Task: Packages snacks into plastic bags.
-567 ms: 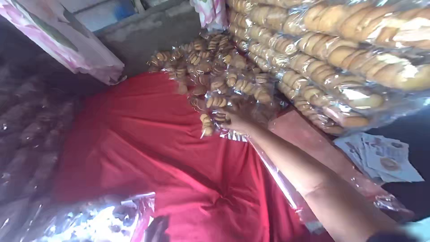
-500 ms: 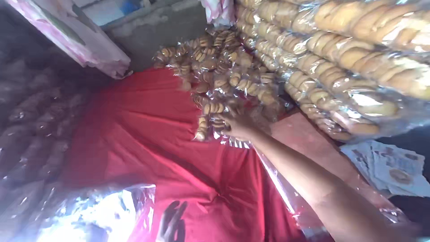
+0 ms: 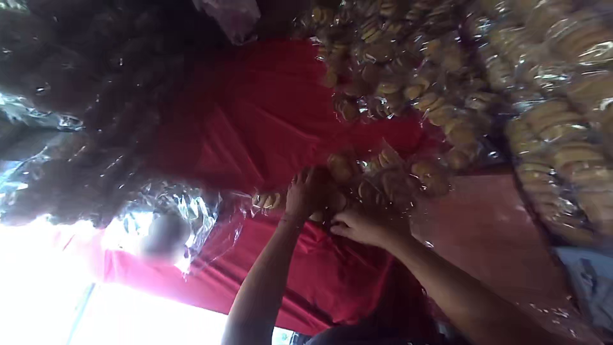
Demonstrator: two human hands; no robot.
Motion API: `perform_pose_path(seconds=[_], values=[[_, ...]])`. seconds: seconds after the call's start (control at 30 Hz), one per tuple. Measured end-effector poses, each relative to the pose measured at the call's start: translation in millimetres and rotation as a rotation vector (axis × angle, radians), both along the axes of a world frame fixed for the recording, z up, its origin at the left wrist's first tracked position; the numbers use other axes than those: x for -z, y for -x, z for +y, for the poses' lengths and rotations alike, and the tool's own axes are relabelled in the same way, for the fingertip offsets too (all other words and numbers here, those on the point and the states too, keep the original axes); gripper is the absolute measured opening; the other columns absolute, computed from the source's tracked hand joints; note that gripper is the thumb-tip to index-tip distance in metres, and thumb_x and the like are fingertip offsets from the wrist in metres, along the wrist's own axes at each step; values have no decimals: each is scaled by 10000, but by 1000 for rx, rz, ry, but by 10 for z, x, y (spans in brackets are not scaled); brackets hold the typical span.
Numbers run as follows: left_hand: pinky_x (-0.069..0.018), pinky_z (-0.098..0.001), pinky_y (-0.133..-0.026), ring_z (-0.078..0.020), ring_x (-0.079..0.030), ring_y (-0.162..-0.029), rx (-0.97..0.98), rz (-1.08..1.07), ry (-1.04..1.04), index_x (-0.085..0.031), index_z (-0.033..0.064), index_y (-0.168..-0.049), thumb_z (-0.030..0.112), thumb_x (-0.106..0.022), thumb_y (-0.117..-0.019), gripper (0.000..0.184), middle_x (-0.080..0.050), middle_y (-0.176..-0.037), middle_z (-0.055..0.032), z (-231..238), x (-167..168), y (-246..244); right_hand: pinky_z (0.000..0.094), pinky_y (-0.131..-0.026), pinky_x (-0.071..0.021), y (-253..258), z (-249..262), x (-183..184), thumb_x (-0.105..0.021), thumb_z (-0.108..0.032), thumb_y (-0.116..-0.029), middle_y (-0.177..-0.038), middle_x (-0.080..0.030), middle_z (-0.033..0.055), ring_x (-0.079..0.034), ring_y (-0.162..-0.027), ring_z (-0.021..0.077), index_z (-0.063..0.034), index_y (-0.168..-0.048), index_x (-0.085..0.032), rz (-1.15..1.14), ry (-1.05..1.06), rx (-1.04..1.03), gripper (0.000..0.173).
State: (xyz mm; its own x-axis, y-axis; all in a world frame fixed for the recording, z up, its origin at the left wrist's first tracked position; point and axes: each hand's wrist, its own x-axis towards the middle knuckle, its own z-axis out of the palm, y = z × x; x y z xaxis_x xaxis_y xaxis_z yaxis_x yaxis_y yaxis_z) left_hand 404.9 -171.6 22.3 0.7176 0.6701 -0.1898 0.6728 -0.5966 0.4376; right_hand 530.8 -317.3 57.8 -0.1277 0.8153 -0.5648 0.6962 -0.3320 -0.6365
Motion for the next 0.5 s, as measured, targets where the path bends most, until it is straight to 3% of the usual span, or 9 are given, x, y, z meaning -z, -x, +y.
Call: perform_pose_path(seconds=[0.03,0.1,0.17,0.23,0.3,0.33,0.4,0.47,0.5], values=[[-401,-570,-1107,-397,-464,-1388,4,49,-10,-510,152,-1504,346,-582,-1001,544,-491,-1512,-185,-35,78,-63,575,-1046,-434,66,-67,43,-473,-397,-1076,-1198,-669,246,-625,-1166,389,9,-1260,-658,-34,6,69,483],[-463,-534,-1062,-378,-558,-1288,-77,-33,73,-636,85,-1349,330,-590,-997,432,-603,-1352,-200,-183,122,-15,551,-1061,-438,146,-215,46,-466,-464,-1065,-1230,-666,226,-621,-1194,365,1,-1283,-645,-96,1,226,544],[-493,-511,-1007,-363,-623,-1162,-211,-271,236,-665,-34,-1211,231,-614,-981,355,-649,-1216,-239,-410,110,196,540,-1087,-435,287,-371,56,-515,-508,-1033,-1299,-640,233,-611,-1232,365,19,-1376,-578,-94,-74,397,632],[-518,-416,-886,-259,-623,-989,-318,-546,469,-627,-76,-1149,168,-572,-976,304,-631,-1082,-204,-632,119,389,516,-1090,-447,489,-525,132,-597,-472,-997,-1314,-637,237,-612,-1244,349,31,-1417,-537,-30,-246,593,658],[-522,-326,-793,-160,-598,-898,-321,-702,631,-599,-48,-1124,180,-528,-973,283,-584,-1033,-136,-732,70,415,367,-933,-542,664,-638,266,-636,-280,-983,-1093,-698,170,-674,-1013,200,48,-1227,-644,147,-511,839,409],[-517,-326,-815,-169,-594,-936,-277,-725,619,-596,-56,-1136,169,-510,-978,288,-581,-1068,-151,-690,-5,350,264,-870,-539,713,-683,278,-599,-187,-990,-1017,-681,111,-647,-930,93,57,-1159,-654,262,-600,935,302],[-503,-400,-968,-265,-604,-1122,-109,-706,430,-603,-97,-1225,120,-513,-1016,314,-617,-1197,-230,-397,-187,76,180,-868,-524,724,-853,195,-542,-94,-996,-1001,-687,46,-626,-921,-15,73,-1095,-681,458,-737,979,240],[-442,-533,-1066,-376,-572,-1251,169,-599,172,-664,-55,-1224,46,-546,-1000,272,-633,-1299,-231,101,-232,-362,156,-888,-522,626,-1102,174,-566,-191,-1019,-1054,-673,-88,-606,-984,-65,-98,-988,-730,613,-824,774,191],[-396,-580,-1104,-409,-525,-1319,328,-482,89,-679,-7,-1257,37,-563,-994,291,-597,-1386,-217,350,-216,-588,158,-890,-520,571,-1214,190,-568,-279,-1036,-1063,-655,-109,-599,-995,-57,-161,-990,-734,618,-829,641,209]])
